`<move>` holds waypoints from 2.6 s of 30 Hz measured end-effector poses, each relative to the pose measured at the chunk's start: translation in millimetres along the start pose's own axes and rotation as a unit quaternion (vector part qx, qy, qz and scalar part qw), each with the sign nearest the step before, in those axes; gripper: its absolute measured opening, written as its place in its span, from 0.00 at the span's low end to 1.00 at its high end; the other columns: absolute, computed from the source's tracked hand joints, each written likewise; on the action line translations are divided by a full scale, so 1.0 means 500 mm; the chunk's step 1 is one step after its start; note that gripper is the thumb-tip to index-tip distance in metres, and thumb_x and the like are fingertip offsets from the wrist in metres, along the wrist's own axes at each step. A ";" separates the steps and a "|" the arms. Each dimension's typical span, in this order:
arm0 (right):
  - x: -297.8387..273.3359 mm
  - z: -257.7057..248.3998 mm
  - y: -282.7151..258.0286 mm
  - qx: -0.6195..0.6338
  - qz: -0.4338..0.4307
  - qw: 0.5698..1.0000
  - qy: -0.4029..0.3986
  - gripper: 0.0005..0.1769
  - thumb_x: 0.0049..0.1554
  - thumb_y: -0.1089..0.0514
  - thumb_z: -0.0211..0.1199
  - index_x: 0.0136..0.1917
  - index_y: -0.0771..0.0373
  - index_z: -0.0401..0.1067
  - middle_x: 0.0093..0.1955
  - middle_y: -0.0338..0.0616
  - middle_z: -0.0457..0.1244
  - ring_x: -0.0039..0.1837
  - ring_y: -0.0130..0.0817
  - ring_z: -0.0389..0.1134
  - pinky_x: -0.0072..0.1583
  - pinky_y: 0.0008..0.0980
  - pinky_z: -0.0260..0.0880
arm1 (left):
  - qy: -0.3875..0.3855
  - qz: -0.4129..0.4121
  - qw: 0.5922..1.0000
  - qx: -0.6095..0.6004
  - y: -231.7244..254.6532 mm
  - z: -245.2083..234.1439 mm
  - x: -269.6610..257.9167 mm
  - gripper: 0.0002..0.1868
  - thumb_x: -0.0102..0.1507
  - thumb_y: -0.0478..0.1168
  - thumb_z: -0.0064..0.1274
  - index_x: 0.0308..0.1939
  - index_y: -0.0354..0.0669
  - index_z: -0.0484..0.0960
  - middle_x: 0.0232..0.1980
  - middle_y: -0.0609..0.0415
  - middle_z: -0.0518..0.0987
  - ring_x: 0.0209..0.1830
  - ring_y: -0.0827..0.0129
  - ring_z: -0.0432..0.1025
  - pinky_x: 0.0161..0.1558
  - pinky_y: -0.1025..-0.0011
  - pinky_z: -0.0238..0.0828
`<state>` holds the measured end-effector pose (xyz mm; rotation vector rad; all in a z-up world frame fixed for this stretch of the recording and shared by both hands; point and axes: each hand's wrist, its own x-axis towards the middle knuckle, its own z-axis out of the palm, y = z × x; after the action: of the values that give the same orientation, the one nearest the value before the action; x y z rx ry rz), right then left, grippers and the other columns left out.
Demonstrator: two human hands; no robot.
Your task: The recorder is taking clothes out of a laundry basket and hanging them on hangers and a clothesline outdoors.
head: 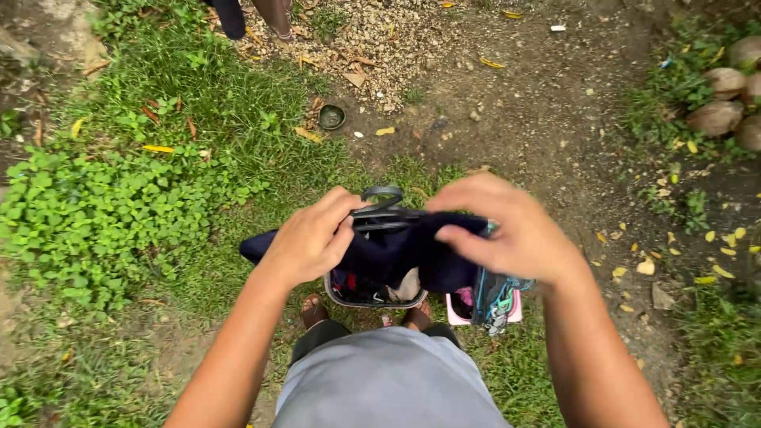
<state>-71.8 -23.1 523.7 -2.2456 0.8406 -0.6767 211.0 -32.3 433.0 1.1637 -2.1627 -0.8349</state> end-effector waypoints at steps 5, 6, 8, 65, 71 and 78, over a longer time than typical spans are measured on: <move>-0.048 0.041 0.109 -0.085 0.128 0.988 0.031 0.19 0.53 0.54 0.68 0.56 0.64 0.75 0.53 0.49 0.69 0.54 0.46 0.71 0.55 0.40 0.72 | 0.000 0.027 1.000 -0.007 0.005 -0.003 0.012 0.16 0.64 0.36 0.46 0.56 0.46 0.76 0.49 0.49 0.76 0.45 0.51 0.76 0.45 0.56 0.73; -0.055 0.059 0.127 -0.025 0.210 0.977 -0.016 0.14 0.56 0.54 0.66 0.54 0.60 0.76 0.48 0.45 0.70 0.49 0.41 0.74 0.50 0.37 0.74 | 0.001 0.042 0.999 -0.014 0.008 -0.006 0.014 0.17 0.64 0.35 0.47 0.57 0.46 0.77 0.51 0.49 0.77 0.47 0.51 0.76 0.47 0.57 0.74; -0.068 0.060 0.134 -0.066 0.183 0.981 0.026 0.12 0.57 0.55 0.66 0.53 0.60 0.77 0.47 0.45 0.70 0.48 0.42 0.73 0.50 0.37 0.73 | 0.014 0.063 0.998 -0.003 0.019 -0.031 0.023 0.19 0.64 0.37 0.50 0.60 0.45 0.76 0.53 0.48 0.77 0.50 0.51 0.76 0.50 0.57 0.74; -0.078 -0.175 0.078 -0.227 0.050 0.931 0.280 0.15 0.60 0.61 0.70 0.60 0.62 0.77 0.51 0.48 0.71 0.48 0.36 0.74 0.50 0.29 0.73 | 0.253 0.166 0.935 0.185 0.115 -0.111 0.224 0.08 0.67 0.39 0.59 0.47 0.40 0.84 0.43 0.50 0.80 0.48 0.53 0.74 0.52 0.57 0.69; -0.026 -0.186 0.089 -0.357 0.028 0.887 0.291 0.14 0.58 0.56 0.71 0.58 0.56 0.79 0.47 0.42 0.71 0.42 0.39 0.72 0.44 0.34 0.70 | 0.276 0.136 0.940 0.147 0.059 -0.082 0.291 0.10 0.67 0.39 0.57 0.49 0.39 0.84 0.45 0.49 0.81 0.49 0.52 0.74 0.52 0.57 0.71; 0.044 -0.149 0.089 -0.396 0.116 0.848 0.332 0.15 0.56 0.53 0.71 0.57 0.52 0.81 0.43 0.40 0.71 0.36 0.37 0.70 0.40 0.35 0.68 | 0.305 0.160 0.932 0.110 -0.024 -0.098 0.387 0.12 0.67 0.39 0.58 0.53 0.40 0.84 0.52 0.46 0.82 0.56 0.51 0.75 0.58 0.59 0.71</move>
<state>-122.2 -93.3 546.5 -2.5241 2.0052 -1.1707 158.8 -217.2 488.7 0.9644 -1.8612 -0.0619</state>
